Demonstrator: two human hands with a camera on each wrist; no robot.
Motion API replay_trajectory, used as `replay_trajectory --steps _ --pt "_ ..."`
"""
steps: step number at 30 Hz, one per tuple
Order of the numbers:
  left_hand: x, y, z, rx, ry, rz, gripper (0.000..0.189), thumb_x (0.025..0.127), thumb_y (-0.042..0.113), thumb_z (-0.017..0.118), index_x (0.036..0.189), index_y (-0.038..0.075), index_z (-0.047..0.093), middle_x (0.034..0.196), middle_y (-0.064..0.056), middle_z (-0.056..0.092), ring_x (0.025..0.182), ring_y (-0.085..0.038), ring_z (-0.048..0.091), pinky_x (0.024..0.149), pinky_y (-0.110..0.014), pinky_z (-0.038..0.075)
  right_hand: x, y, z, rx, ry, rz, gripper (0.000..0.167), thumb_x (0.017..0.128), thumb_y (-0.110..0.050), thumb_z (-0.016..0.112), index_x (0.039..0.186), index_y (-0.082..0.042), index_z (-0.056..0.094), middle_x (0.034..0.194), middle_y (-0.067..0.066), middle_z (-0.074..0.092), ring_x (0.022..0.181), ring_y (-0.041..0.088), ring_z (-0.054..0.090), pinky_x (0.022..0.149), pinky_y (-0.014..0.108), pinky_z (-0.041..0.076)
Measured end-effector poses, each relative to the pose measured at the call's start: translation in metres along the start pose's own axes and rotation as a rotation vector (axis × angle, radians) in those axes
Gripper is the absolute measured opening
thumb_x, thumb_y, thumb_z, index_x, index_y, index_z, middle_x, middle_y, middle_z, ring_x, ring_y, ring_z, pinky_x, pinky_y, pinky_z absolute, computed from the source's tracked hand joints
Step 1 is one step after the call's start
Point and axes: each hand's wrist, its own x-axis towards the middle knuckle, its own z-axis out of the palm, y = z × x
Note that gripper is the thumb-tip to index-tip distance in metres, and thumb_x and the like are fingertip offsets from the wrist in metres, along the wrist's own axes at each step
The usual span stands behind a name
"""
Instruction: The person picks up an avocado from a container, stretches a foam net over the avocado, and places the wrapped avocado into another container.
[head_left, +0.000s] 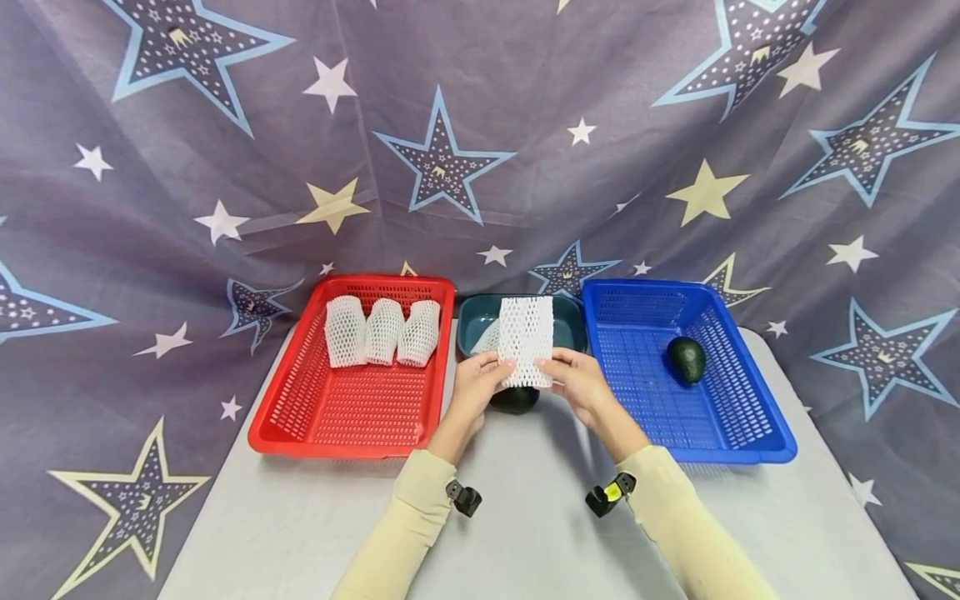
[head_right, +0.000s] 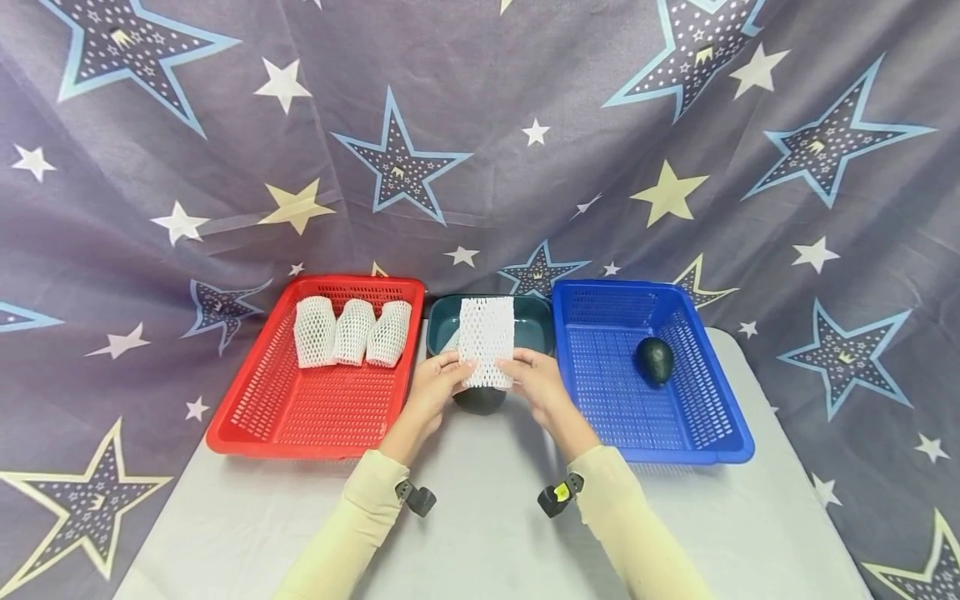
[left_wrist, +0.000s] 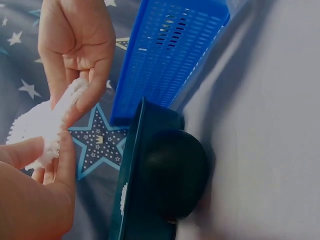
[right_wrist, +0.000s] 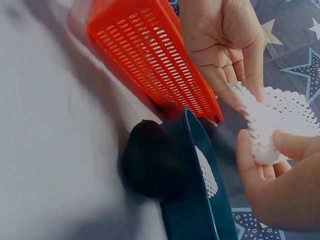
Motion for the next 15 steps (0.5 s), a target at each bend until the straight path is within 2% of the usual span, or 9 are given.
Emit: replay_trajectory --steps 3,7,9,11,15 --pt "0.001 0.000 0.000 -0.094 -0.041 -0.043 0.035 0.102 0.011 0.060 0.128 -0.012 0.060 0.101 -0.010 0.074 0.082 -0.007 0.067 0.076 -0.023 0.059 0.002 0.004 0.000 0.009 -0.018 -0.016 0.039 0.102 0.003 0.051 0.138 0.019 0.046 0.092 -0.005 0.067 0.084 0.006 0.066 0.077 0.024 0.059" --pt "0.003 -0.002 0.001 -0.218 -0.076 -0.107 0.040 0.110 0.020 0.042 0.129 -0.013 0.056 0.094 -0.005 0.069 0.083 -0.011 0.067 0.077 -0.027 0.058 0.002 0.007 0.002 0.008 -0.066 -0.050 0.042 0.106 0.001 0.044 0.145 0.016 0.041 0.100 -0.004 0.065 0.089 0.005 0.064 0.081 0.023 0.055" --pt "0.003 -0.003 0.002 -0.220 -0.084 -0.131 0.035 0.109 0.016 0.040 0.126 -0.010 0.057 0.090 -0.002 0.068 0.081 -0.011 0.067 0.076 -0.027 0.057 0.001 0.008 0.004 0.007 -0.095 -0.069 0.042 0.106 0.001 0.041 0.146 0.014 0.041 0.103 -0.004 0.065 0.091 0.005 0.063 0.083 0.022 0.053" --pt "0.003 -0.006 0.003 -0.182 -0.092 -0.141 0.029 0.106 0.008 0.045 0.124 -0.008 0.060 0.088 0.002 0.069 0.080 -0.010 0.067 0.076 -0.027 0.057 0.001 0.009 0.006 -0.010 -0.118 -0.091 0.042 0.105 0.002 0.040 0.146 0.013 0.043 0.108 -0.002 0.065 0.094 0.005 0.062 0.085 0.022 0.053" --pt "-0.001 -0.012 0.003 -0.121 -0.112 -0.118 0.032 0.099 -0.002 0.054 0.129 -0.008 0.060 0.093 0.006 0.070 0.081 -0.007 0.067 0.077 -0.027 0.057 0.000 0.010 0.009 -0.090 -0.148 -0.129 0.043 0.104 0.003 0.042 0.145 0.011 0.046 0.124 0.010 0.065 0.100 0.004 0.061 0.089 0.021 0.052"
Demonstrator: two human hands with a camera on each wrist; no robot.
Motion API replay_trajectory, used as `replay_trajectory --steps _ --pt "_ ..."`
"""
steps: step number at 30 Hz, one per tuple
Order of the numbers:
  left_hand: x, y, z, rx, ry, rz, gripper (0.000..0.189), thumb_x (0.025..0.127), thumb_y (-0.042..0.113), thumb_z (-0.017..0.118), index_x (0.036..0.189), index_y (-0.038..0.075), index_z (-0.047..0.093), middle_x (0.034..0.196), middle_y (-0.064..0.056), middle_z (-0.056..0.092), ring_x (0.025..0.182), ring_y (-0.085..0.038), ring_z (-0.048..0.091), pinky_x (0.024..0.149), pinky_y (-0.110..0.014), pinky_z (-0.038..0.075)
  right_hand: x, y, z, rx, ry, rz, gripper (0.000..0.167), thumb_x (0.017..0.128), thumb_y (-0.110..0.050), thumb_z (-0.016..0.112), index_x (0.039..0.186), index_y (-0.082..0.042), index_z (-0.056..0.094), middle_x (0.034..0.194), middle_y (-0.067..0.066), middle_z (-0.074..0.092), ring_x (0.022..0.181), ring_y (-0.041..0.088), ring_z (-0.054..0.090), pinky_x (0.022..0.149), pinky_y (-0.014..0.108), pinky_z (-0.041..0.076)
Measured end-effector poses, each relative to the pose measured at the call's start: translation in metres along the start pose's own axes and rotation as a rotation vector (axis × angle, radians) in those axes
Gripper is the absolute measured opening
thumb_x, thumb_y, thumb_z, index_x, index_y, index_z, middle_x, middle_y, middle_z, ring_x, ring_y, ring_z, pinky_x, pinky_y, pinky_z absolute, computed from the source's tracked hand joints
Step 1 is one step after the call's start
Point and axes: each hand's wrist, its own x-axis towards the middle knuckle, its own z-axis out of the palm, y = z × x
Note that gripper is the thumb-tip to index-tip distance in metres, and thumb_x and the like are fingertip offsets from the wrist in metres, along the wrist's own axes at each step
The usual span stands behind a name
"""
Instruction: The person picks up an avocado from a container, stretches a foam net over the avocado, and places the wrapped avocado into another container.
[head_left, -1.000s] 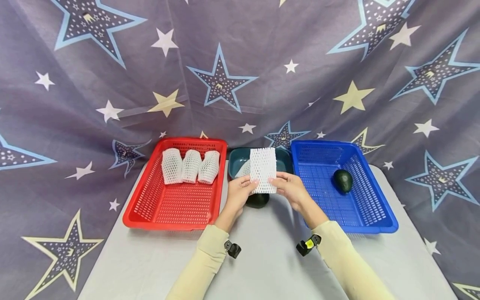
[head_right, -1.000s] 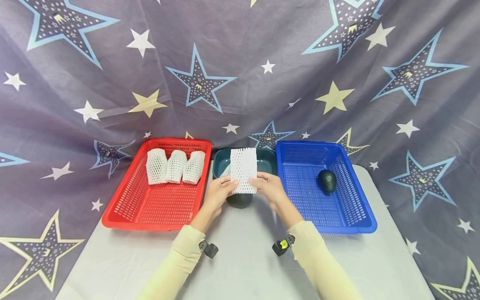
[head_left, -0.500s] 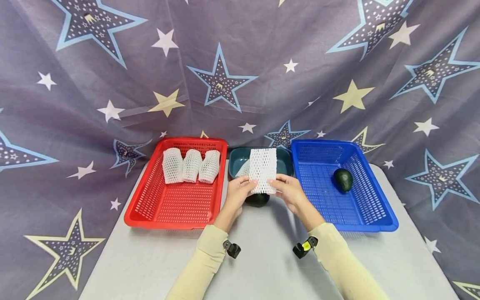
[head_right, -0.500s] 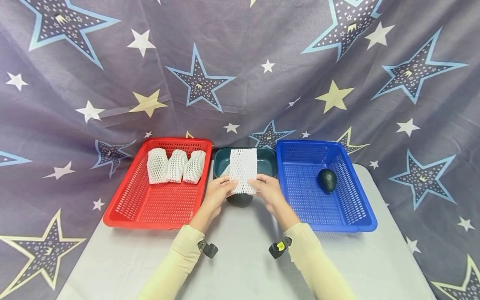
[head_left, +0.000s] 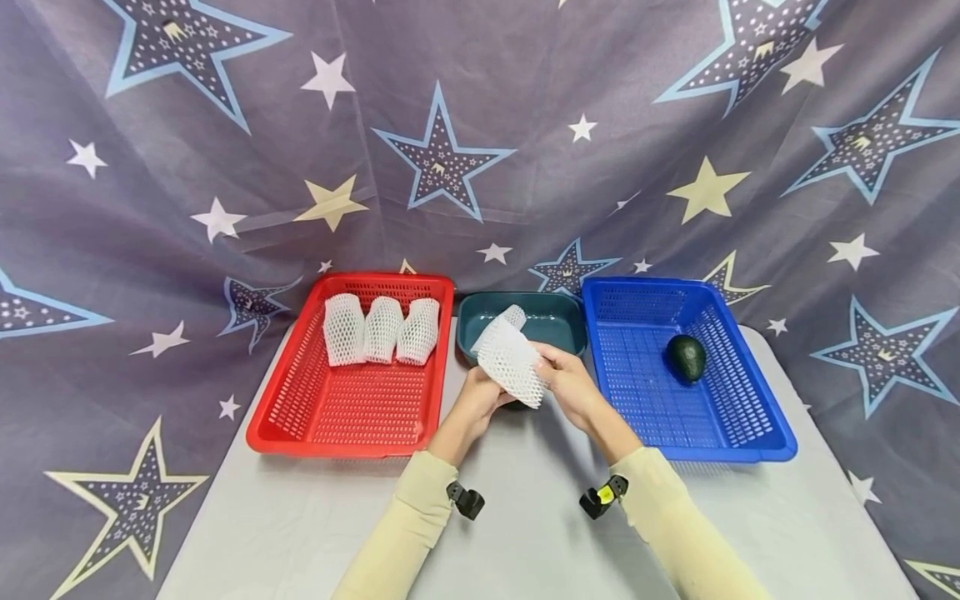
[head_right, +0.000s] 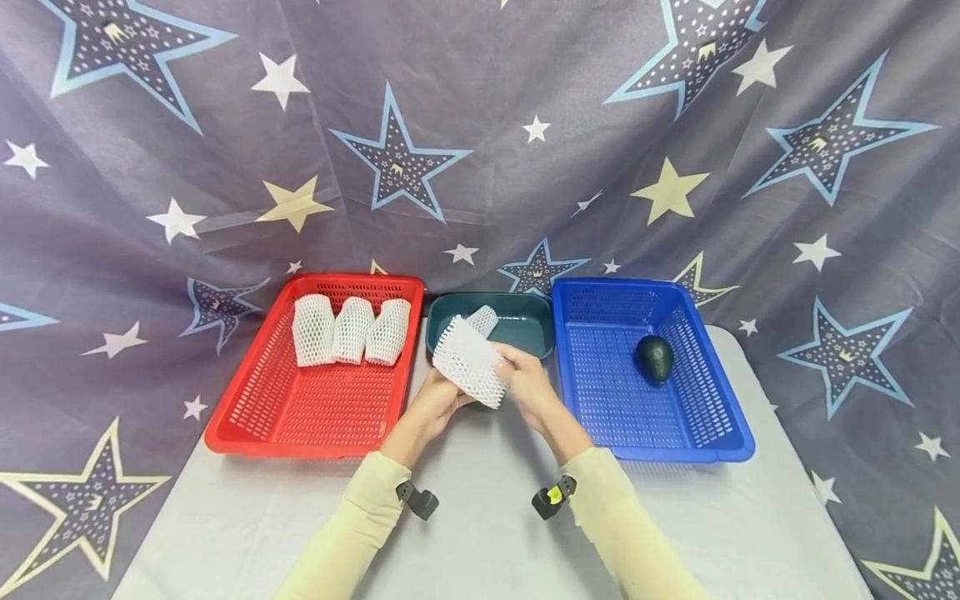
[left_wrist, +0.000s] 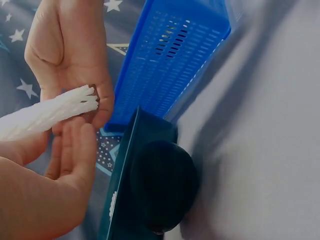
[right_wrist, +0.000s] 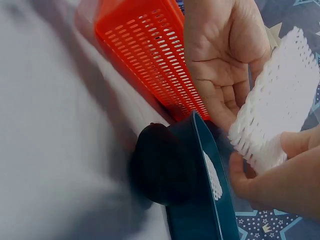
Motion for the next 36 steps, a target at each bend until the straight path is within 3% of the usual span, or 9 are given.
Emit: replay_trajectory --steps 5,11,14,18,22,26,31,36 --pt "-0.004 0.000 -0.002 0.014 -0.042 -0.002 0.034 0.099 -0.003 0.056 0.132 -0.011 0.057 0.091 0.008 0.068 0.080 -0.006 0.065 0.077 -0.027 0.056 -0.002 -0.002 0.002 -0.069 -0.012 -0.021 0.043 0.104 0.001 0.047 0.146 0.009 0.047 0.133 0.021 0.059 0.103 0.005 0.058 0.091 0.020 0.050" --pt "-0.002 0.003 -0.009 0.116 -0.146 -0.041 0.035 0.101 -0.001 0.051 0.133 -0.015 0.056 0.092 0.003 0.069 0.083 -0.007 0.065 0.091 -0.037 0.058 -0.006 -0.007 0.005 -0.092 0.073 0.100 0.046 0.103 -0.005 0.055 0.146 0.010 0.046 0.124 0.018 0.061 0.096 0.006 0.060 0.082 0.021 0.055" --pt "-0.002 0.004 -0.010 0.145 -0.153 -0.066 0.036 0.100 -0.002 0.052 0.133 -0.014 0.057 0.098 0.000 0.070 0.085 -0.007 0.066 0.094 -0.037 0.057 -0.009 -0.008 0.006 -0.110 0.080 0.152 0.043 0.104 -0.008 0.055 0.140 0.015 0.050 0.123 0.021 0.065 0.093 0.007 0.063 0.083 0.027 0.058" --pt "-0.001 0.006 -0.010 0.165 -0.158 -0.095 0.036 0.102 0.005 0.055 0.135 -0.010 0.058 0.108 -0.006 0.073 0.091 -0.009 0.067 0.101 -0.042 0.055 -0.011 -0.009 0.006 -0.118 0.087 0.180 0.038 0.103 -0.007 0.057 0.133 0.016 0.055 0.112 0.014 0.071 0.087 0.009 0.066 0.087 0.038 0.059" --pt "-0.001 0.006 -0.011 0.155 -0.170 -0.129 0.039 0.105 0.015 0.056 0.136 -0.008 0.058 0.108 -0.007 0.073 0.094 -0.010 0.068 0.106 -0.046 0.051 -0.013 -0.008 0.005 -0.106 0.103 0.174 0.039 0.100 -0.004 0.059 0.134 0.015 0.055 0.106 0.008 0.071 0.083 0.007 0.065 0.081 0.031 0.059" --pt "-0.001 0.005 -0.013 0.165 -0.185 -0.144 0.041 0.106 0.021 0.055 0.133 -0.010 0.059 0.098 0.000 0.072 0.090 -0.010 0.066 0.094 -0.036 0.055 -0.016 -0.007 0.006 -0.068 0.134 0.121 0.043 0.095 0.001 0.061 0.135 0.015 0.054 0.102 0.001 0.071 0.082 0.002 0.064 0.073 0.021 0.057" --pt "-0.001 0.006 -0.013 0.167 -0.202 -0.133 0.040 0.104 0.020 0.058 0.131 -0.010 0.059 0.092 0.005 0.068 0.086 -0.007 0.064 0.080 -0.025 0.053 -0.020 -0.005 0.006 0.060 0.161 0.055 0.032 0.098 0.004 0.053 0.127 0.016 0.057 0.087 -0.012 0.069 0.081 0.000 0.065 0.076 0.018 0.057" --pt "-0.001 0.006 -0.013 0.093 -0.154 -0.075 0.029 0.101 0.010 0.061 0.124 -0.007 0.060 0.097 0.005 0.066 0.089 -0.007 0.061 0.079 -0.024 0.052 -0.017 -0.003 0.006 0.062 0.126 0.096 0.036 0.096 0.002 0.058 0.127 0.018 0.056 0.085 -0.009 0.070 0.078 0.004 0.066 0.073 0.022 0.057"
